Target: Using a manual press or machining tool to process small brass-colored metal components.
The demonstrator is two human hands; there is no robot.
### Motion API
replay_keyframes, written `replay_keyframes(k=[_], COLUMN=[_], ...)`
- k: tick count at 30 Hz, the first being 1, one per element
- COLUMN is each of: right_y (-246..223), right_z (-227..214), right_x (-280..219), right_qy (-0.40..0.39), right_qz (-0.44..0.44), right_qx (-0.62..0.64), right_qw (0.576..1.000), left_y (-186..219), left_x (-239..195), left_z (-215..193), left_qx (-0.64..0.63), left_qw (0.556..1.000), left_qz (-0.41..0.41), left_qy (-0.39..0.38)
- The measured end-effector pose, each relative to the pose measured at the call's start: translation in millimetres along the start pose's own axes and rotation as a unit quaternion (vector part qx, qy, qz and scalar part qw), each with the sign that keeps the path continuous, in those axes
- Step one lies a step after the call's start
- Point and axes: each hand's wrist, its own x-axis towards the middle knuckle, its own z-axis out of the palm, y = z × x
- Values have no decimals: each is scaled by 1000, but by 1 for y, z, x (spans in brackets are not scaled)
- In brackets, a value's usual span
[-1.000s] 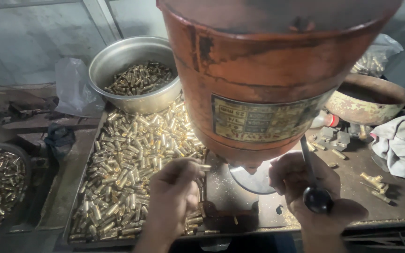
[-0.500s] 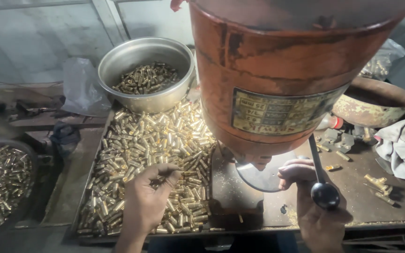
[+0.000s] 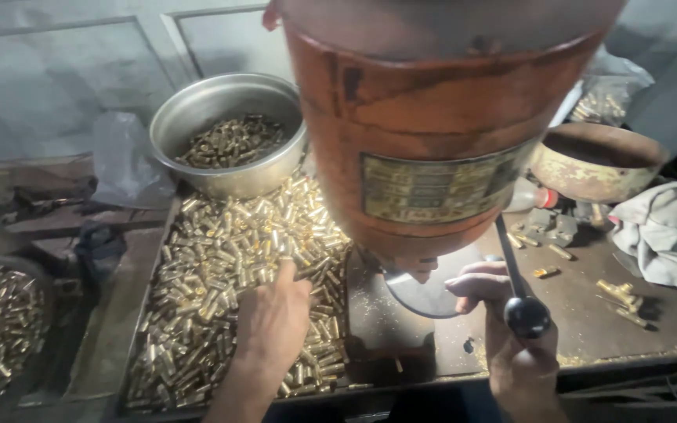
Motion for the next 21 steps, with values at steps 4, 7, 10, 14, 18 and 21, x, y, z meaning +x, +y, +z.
replay_keyframes(k=[4, 7, 10, 14, 18, 21], right_y=[7, 4, 4, 7, 5, 2], right_z=[-7, -9, -12, -11, -13, -14], right_x=[1, 6, 13, 12, 12, 13], right_qy=[-19, -5, -22, -15, -22, -22], right_qz=[-52, -12, 2, 35, 11, 31], right_qx=[45, 69, 34, 19, 56, 48], right_qw=[997, 998, 999, 999, 998, 998], left_y=[13, 32, 48, 58, 69, 77], left_x=[-7, -24, -34, -38, -32, -29], left_z=[-16, -44, -52, -46, -40, -41], left_qx=[52, -126, -326, -507, -513, -454], left_qw=[995, 985, 938, 853, 846, 866], left_qz=[75, 92, 89, 98, 110, 164], left_qy=[48, 74, 75, 78, 90, 131])
